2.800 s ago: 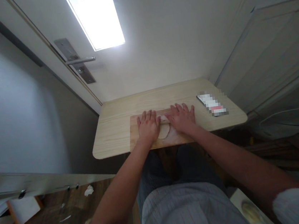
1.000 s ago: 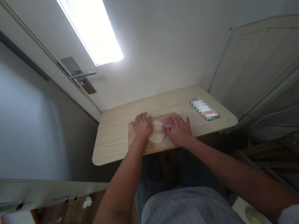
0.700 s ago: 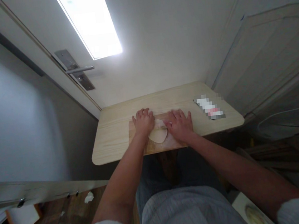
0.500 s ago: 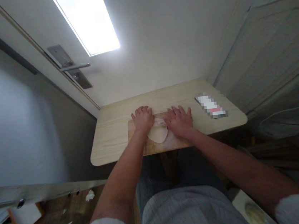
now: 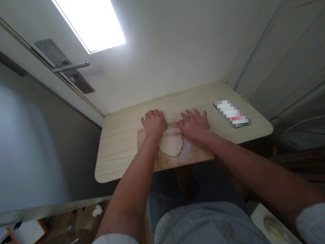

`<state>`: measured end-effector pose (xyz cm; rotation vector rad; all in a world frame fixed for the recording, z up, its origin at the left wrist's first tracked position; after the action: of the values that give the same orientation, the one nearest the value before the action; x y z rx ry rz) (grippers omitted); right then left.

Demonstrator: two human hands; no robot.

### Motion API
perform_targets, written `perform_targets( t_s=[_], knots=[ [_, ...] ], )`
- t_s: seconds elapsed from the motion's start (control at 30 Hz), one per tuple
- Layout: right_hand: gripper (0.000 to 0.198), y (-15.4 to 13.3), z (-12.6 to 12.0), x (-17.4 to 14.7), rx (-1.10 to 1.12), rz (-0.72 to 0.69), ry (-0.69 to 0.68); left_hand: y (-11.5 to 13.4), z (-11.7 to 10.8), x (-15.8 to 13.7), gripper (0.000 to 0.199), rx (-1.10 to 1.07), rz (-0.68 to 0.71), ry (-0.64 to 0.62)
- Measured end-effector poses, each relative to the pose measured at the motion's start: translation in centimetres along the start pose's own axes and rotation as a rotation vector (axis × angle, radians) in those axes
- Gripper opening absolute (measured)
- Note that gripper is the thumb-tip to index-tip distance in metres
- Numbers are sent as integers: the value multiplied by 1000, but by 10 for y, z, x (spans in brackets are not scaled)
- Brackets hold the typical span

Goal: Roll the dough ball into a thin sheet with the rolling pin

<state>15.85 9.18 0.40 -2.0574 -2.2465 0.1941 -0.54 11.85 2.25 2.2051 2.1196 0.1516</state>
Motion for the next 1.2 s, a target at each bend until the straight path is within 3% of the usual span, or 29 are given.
perform_targets(
  t_s=[0.13,0.47,0.93,1.2],
  knots=[
    [62,1,-1,9,-4,2,-63,-1,-1,6,47,17,-31,133],
    [66,5,3,27,-13,9,-169,2,-5,16,47,34,-28,199],
    [58,4,0,31,-7,1,-139,3,-5,29,45,28,3,252],
    [54,1,-2,20,-13,-33,-17,4,-7,22,46,26,5,231]
  ],
)
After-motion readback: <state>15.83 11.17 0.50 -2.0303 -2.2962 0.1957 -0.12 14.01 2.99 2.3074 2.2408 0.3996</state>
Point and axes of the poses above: each hand's wrist, its own x-axis towards the middle knuckle, its own z-axis out of the palm, y = z × x, the point moved 4 cm from there along x, towards the middle knuckle, and after that the axes turned 7 degrees about -y, right-handed, at the moved point
